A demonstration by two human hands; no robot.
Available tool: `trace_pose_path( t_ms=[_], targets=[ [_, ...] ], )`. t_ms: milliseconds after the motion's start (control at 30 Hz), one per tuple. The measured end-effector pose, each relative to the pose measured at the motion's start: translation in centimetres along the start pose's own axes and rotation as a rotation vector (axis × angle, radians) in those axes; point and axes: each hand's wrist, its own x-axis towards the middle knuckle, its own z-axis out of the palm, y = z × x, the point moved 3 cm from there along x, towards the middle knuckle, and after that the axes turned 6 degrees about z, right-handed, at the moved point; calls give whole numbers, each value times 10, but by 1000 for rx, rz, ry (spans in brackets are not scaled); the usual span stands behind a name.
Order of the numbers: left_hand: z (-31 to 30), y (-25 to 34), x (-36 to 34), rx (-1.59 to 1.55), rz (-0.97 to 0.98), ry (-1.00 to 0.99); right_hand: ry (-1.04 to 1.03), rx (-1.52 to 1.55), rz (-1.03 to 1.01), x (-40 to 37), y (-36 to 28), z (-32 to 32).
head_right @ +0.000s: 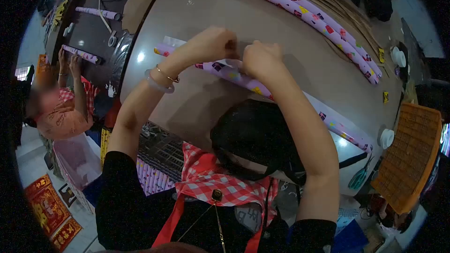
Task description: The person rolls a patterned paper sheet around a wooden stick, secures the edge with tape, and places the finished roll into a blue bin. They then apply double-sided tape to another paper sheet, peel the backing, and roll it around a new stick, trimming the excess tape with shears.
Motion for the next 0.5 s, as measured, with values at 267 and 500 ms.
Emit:
trace_pose_path(
  t_ms=[267,500],
  targets=[
    [16,-2,11,-28,-56,-129,10,35,-3,0,3,0],
    [15,-2,17,-8,-111,-202,-18,121,-73,-2,14,-8]
  ],
)
